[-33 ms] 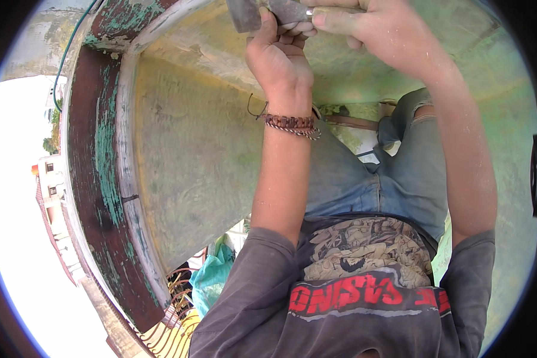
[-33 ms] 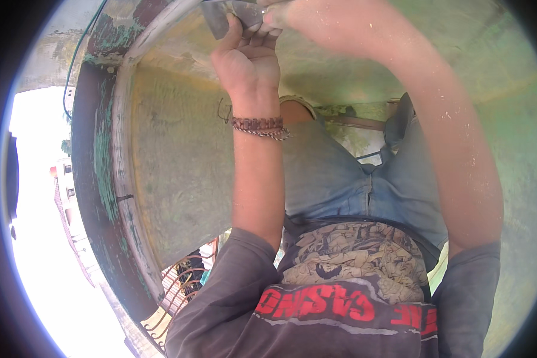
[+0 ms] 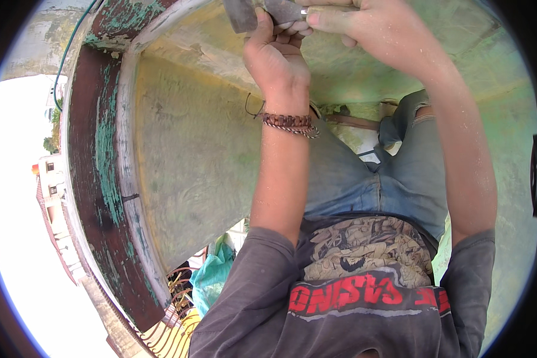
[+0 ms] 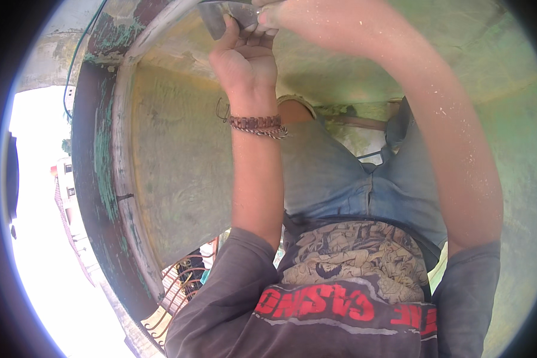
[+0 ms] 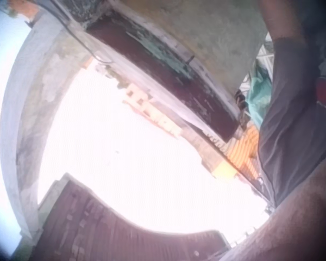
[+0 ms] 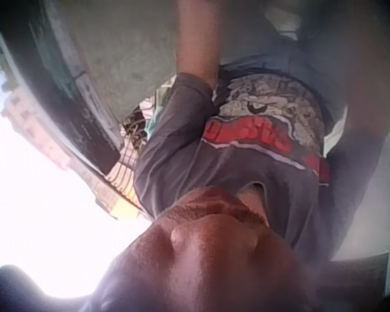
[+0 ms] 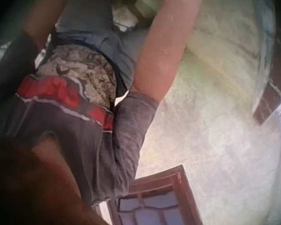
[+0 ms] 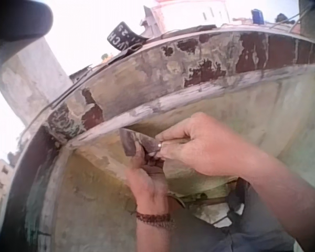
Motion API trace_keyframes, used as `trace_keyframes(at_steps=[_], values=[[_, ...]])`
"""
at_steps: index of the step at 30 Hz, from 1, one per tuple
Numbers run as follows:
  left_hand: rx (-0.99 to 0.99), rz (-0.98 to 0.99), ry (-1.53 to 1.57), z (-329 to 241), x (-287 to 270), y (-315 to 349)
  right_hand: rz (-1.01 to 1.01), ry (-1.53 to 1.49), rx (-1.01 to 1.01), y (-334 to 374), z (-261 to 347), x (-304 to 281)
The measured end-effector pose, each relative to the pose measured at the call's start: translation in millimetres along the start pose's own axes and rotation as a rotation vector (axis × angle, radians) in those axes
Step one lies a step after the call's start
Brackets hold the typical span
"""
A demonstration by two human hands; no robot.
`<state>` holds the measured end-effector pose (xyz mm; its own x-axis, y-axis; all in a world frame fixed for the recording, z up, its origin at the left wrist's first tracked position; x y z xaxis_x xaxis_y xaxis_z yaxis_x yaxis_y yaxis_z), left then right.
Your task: The person uses a metal scraper to remove old paint and debris from a concrete ledge on a rooftop. They repeatedly scrape along the edge and flat surfaces, occasionally wiping the tool on a dark pad placed on the ledge.
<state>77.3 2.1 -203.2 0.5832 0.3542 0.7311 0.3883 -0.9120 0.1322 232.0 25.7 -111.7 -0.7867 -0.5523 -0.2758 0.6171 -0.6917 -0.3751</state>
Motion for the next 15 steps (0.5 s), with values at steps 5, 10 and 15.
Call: trace_keyframes(at_steps=[5, 10, 15], values=[[-0.030, 0.041, 0.039, 3, -9, -9, -0.058, 0.110, -0.042, 0, -3, 4], [-0.046, 0.088, 0.050, 14, 7, -8, 0.033, 0.059, 0.091, 10, 36, -13], [-0.038, 0.025, 0.043, 4, -13, -10, -0.030, 0.095, -0.053, 0, -3, 7]])
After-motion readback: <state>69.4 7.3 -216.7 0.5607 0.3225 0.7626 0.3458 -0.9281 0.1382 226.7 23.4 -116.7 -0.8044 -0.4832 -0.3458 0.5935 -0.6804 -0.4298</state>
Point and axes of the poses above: each hand's wrist, its own y-axis away from the middle knuckle, its own x-axis out of the palm, z = x × y, the point moved 6 cm from there along -y, towards the middle knuckle, and after that the axes turned 14 degrees about -x, right-handed, at the moved point
